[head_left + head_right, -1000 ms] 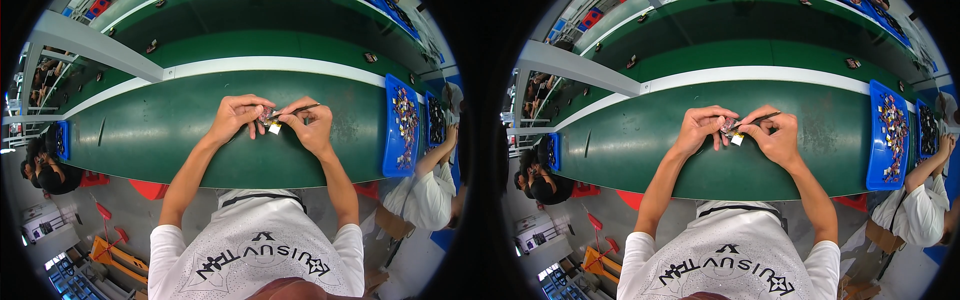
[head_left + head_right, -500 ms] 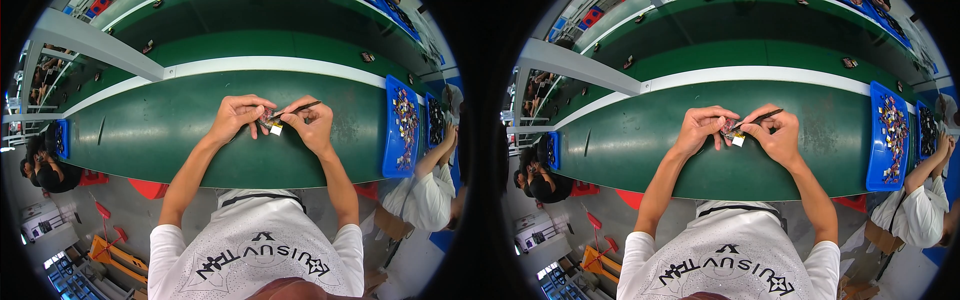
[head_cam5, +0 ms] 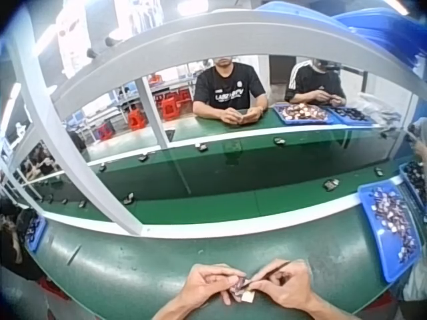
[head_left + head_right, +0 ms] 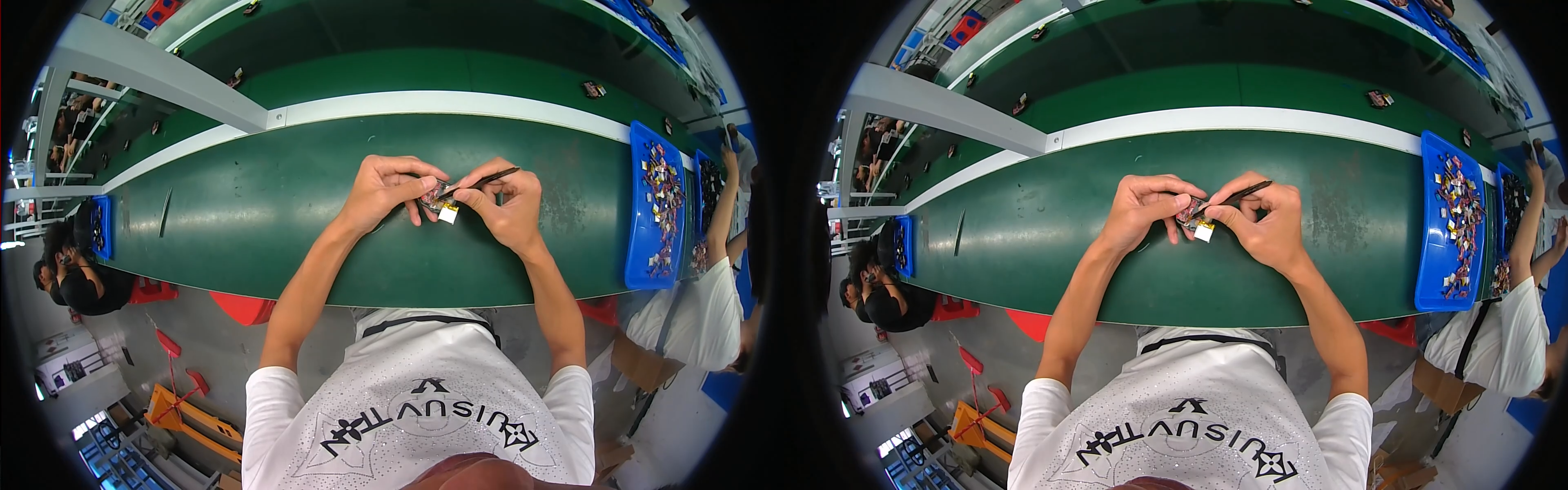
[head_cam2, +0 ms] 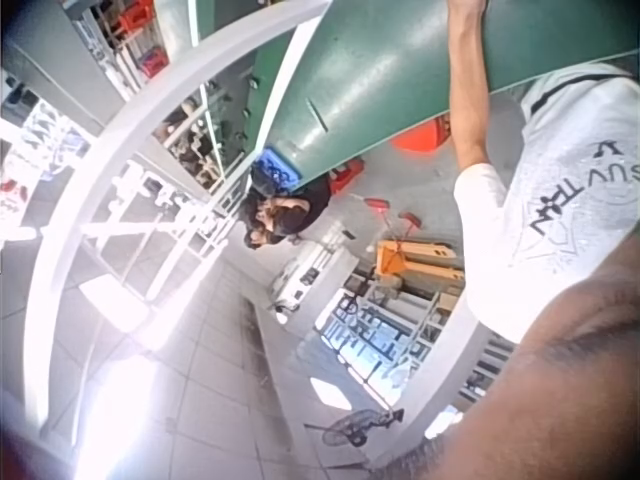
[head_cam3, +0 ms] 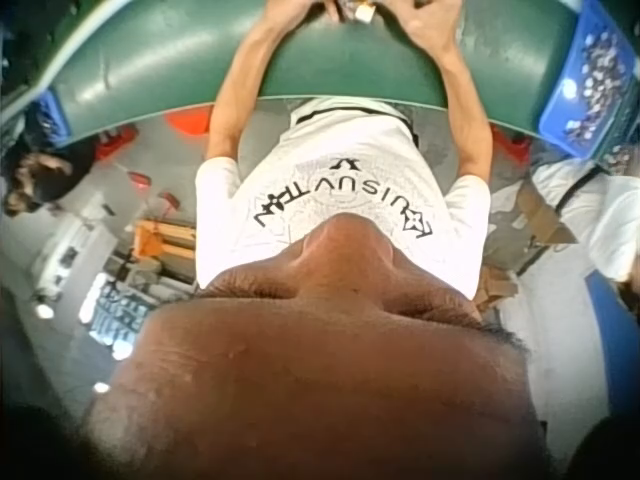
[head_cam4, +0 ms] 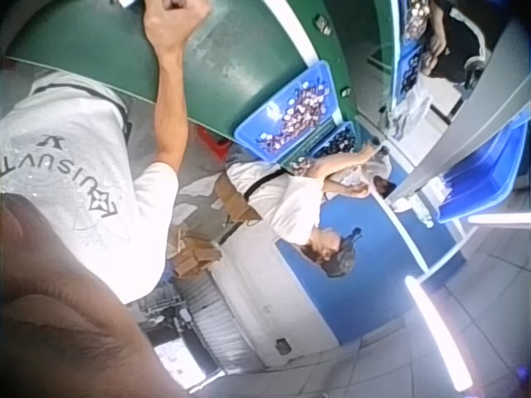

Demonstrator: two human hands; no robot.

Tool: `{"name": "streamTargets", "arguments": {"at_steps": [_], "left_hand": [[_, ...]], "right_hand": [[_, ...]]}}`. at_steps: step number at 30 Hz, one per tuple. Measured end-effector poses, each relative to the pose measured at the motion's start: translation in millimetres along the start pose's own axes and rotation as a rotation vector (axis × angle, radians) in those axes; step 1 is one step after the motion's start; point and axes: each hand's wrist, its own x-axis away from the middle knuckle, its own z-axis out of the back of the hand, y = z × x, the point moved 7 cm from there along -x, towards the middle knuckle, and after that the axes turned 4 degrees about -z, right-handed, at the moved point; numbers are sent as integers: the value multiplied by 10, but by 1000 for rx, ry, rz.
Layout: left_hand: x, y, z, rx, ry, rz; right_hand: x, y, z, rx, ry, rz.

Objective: Assembling small electronic components on a printed circuit board using tweezers.

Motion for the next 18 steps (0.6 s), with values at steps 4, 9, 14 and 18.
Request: {"name": "streamTargets", "arguments": {"at_steps": [4,9,14,18], "left_hand": [[4,-27,23,-32,9,-8],[5,-56,54,-81,50,6],[-1,-3,121,-82,120,-2],[4,6,162,-56,141,-36]], "right_hand": [[20,71,-28,-17,-3,-35],[19,48,-55,-12,10,-46],[-3,-27,60,-19,110,11],[6,-33,139,7,143,38]]}}
